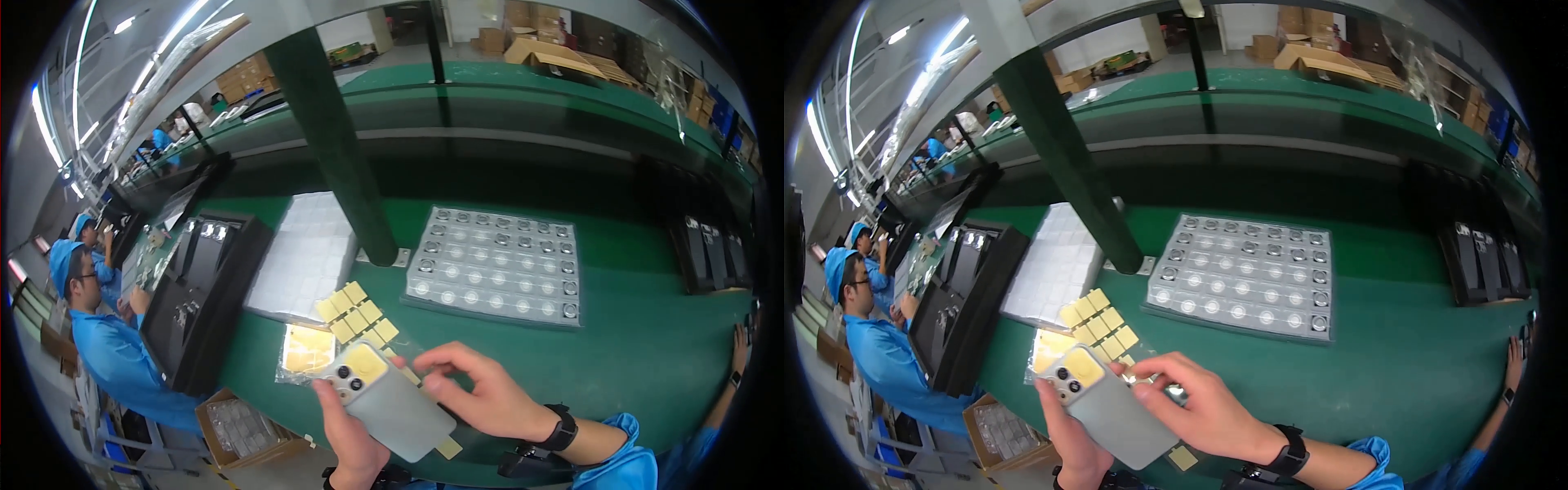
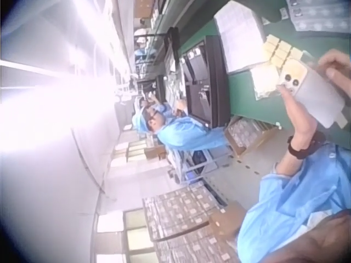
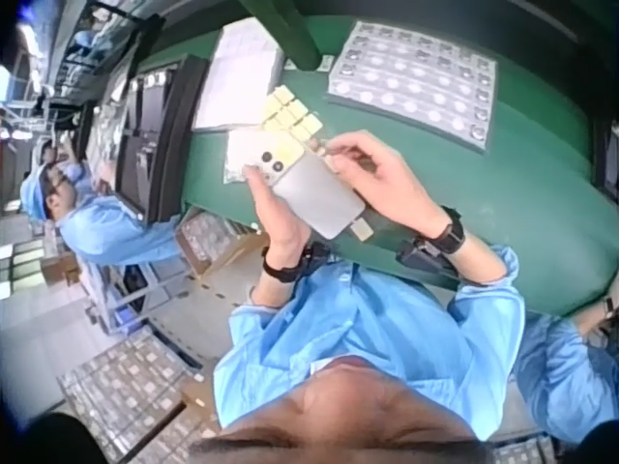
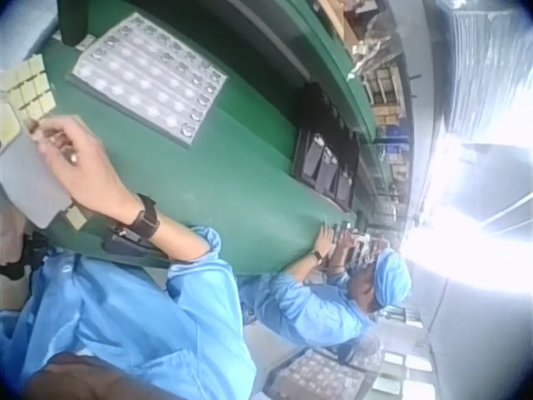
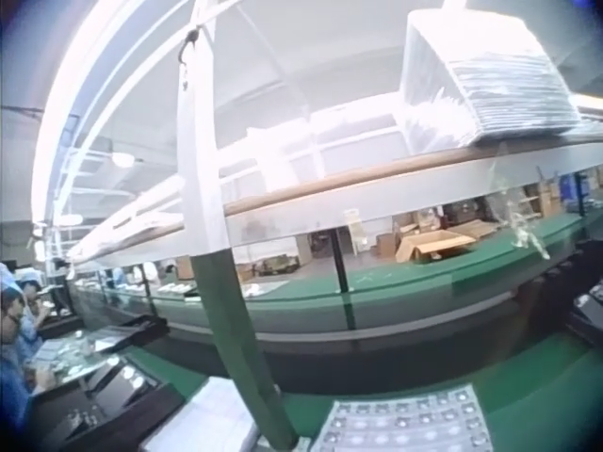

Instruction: Applying small adhesive labels and protective films to phone camera modules on an assembly line.

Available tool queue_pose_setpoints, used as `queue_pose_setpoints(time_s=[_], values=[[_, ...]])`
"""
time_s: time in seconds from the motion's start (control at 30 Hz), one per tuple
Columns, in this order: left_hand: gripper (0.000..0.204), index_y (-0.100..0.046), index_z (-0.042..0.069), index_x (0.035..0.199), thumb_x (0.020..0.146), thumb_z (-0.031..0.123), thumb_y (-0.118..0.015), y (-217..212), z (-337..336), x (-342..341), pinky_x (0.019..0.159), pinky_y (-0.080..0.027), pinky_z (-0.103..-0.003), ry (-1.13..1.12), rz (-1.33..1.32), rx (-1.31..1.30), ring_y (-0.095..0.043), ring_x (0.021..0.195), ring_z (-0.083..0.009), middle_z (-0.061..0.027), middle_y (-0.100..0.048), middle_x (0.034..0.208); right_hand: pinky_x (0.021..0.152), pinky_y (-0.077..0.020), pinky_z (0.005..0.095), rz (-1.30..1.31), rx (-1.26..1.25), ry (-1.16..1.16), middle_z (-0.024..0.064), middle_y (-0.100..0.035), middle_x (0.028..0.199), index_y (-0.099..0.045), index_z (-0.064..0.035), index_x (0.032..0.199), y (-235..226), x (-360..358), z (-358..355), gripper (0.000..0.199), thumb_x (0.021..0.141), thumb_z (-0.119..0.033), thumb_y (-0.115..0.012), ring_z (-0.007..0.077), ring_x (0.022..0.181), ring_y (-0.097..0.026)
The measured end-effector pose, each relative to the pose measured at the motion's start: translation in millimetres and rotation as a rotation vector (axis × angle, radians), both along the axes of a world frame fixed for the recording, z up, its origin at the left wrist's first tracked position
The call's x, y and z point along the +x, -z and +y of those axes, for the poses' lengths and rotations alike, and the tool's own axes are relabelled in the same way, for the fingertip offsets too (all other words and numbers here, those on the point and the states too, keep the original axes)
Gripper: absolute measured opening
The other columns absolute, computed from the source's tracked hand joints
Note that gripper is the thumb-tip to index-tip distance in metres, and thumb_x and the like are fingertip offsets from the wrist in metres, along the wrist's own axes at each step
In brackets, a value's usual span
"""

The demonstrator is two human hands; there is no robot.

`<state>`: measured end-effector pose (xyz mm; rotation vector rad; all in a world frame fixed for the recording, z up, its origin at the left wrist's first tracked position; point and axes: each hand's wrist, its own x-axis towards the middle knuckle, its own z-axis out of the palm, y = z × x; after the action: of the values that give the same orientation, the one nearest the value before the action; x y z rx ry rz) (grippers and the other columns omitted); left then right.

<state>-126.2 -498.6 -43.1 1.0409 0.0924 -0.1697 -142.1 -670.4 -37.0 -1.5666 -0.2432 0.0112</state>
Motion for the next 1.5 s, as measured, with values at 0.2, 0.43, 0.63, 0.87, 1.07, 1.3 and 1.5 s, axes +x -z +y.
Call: queue_pose_setpoints(time_s=[0.2,0.43,0.63,0.87,1.07,1.3,1.5], values=[[0.068,-0.042,0.005,0.135,0.1,0.058,-0.018,5.6,11.2,-0.5,0.095,-0.046,-0.041,-0.111,-0.031,-0.089,-0.056,0.112,-0.0275,-0.0172,-0.057,0.123,0.073,-0.0481,0.0251,0.234,0.217,-0.268,0.0005,-0.062,0.09,-0.056,-0.002,0.114,6.3,5.3,15.2,0.021,0.097,-0.015,-0.057,0.005,0.085,-0.056],[0.048,-0.034,0.005,0.139,0.103,0.036,-0.037,17.2,23.9,-8.0,0.102,-0.038,-0.04,-0.051,-0.04,-0.101,-0.049,0.122,-0.0275,-0.0191,-0.048,0.135,0.074,-0.0502,0.0242,0.302,0.137,0.163,0.004,-0.065,0.091,-0.059,0.0011,0.112,10.9,-6.2,15.0,0.021,0.093,-0.008,-0.061,0.0071,0.082,-0.061],[0.054,-0.025,0.005,0.142,0.096,0.01,-0.053,-5.4,25.3,-25.0,0.11,-0.03,-0.043,-0.01,-0.508,0.387,-0.034,0.136,-0.0289,-0.0215,-0.029,0.148,0.081,-0.0491,0.0268,0.205,0.385,0.247,0.0067,-0.066,0.098,-0.061,0.002,0.106,0.2,16.9,24.7,0.017,0.092,-0.008,-0.06,0.0101,0.086,-0.061],[0.053,-0.025,0.007,0.142,0.096,0.014,-0.051,-42.8,49.1,-2.6,0.103,-0.043,-0.047,-0.241,-0.201,-0.009,-0.039,0.133,-0.0314,-0.0191,-0.039,0.142,0.066,-0.0519,0.0295,-0.689,-0.346,-0.009,0.0071,-0.062,0.093,-0.066,-0.0068,0.107,-35.1,42.6,104.7,0.03,0.078,-0.011,-0.071,0.021,0.079,-0.064],[0.05,-0.043,-0.003,0.13,0.085,0.018,-0.048,-72.3,125.7,5.0,0.098,-0.047,-0.045,-0.401,-0.286,0.068,-0.057,0.112,-0.0312,-0.0161,-0.056,0.124,0.075,-0.0493,0.0323,-0.762,-0.385,-0.302,0.0068,-0.061,0.103,-0.067,-0.0097,0.104,-26.4,23.0,98.1,0.031,0.075,-0.019,-0.074,0.024,0.087,-0.062],[0.044,-0.052,0.002,0.118,0.075,-0.006,-0.052,-118.3,343.7,63.5,0.078,-0.049,-0.028,-0.858,-0.407,0.875,-0.062,0.089,-0.0149,-0.0073,-0.064,0.101,0.072,-0.0483,0.0309,-0.521,-0.39,-0.125,0.0094,-0.062,0.101,-0.066,-0.0074,0.105,7.0,55.7,78.0,0.024,0.082,-0.013,-0.069,0.0227,0.086,-0.062],[0.026,-0.054,0.001,0.101,0.076,-0.001,-0.047,-104.7,397.2,130.4,0.067,-0.042,-0.026,-0.545,-0.278,1.299,-0.053,0.077,-0.0141,-0.0052,-0.057,0.083,0.071,-0.0481,0.0255,-0.312,-0.429,0.018,0.0084,-0.062,0.095,-0.063,0.0001,0.101,22.6,44.6,28.4,0.014,0.089,-0.003,-0.058,0.0159,0.081,-0.061]])
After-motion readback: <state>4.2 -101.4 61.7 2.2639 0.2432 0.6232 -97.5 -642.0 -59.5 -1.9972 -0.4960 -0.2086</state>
